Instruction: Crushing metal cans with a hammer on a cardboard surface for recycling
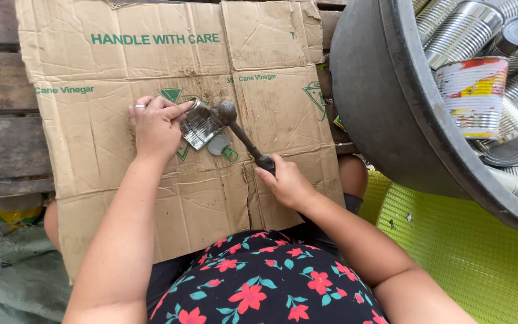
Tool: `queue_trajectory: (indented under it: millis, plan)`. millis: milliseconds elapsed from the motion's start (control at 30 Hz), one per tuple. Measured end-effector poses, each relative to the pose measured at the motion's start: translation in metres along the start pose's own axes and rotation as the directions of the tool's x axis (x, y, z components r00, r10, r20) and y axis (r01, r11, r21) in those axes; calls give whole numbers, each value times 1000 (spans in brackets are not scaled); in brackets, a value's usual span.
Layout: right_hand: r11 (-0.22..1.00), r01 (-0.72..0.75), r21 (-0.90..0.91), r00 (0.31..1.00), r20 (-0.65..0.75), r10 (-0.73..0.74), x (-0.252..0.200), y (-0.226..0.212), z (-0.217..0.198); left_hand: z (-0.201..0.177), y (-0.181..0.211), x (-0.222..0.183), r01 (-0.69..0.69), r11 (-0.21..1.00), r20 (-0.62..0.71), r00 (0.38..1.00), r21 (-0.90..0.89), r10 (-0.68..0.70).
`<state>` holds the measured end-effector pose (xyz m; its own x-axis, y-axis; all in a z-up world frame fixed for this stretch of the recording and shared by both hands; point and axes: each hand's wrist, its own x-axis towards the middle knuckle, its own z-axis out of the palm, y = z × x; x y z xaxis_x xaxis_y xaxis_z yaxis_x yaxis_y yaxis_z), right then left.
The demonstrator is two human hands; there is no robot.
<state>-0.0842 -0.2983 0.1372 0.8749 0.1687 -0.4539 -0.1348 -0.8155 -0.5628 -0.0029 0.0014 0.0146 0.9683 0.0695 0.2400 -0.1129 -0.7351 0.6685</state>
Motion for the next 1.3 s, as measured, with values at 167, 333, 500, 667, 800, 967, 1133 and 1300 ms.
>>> queue_trajectory:
  millis: [167, 333, 500, 667, 800, 967, 1133, 1300]
  plan:
    - [979, -60, 194, 998, -5, 62, -16, -9, -17, 2, -7, 5, 60, 998, 29, 998, -3, -60]
    - [970, -24, 242, 999, -20, 30, -41, -22, -33, -4, -12, 19, 109, 994, 104, 989, -21, -106]
    - [1000, 11, -6, 999, 34, -11, -23, 11, 15, -12, -16, 31, 162, 986, 318, 938, -48, -138]
    - [980, -51, 194, 999, 1, 52, -37, -3, -4, -22, -17, 29, 182, 983, 338, 928, -38, -159]
    - [972, 27, 231, 996, -93, -5, -50, -7, -14, -18, -15, 38, 179, 982, 343, 928, -61, -148]
    - [993, 55, 100, 998, -21, -53, -26, 13, 20, -12, -31, 33, 177, 956, 308, 946, -232, -101]
    - [992, -74, 107, 997, 43, 69, -44, -19, -3, -17, -32, 27, 230, 907, 308, 944, -353, -120]
    - [994, 41, 96, 998, 33, -45, -49, -14, -3, -9, -35, 32, 115, 921, 249, 968, -371, -20]
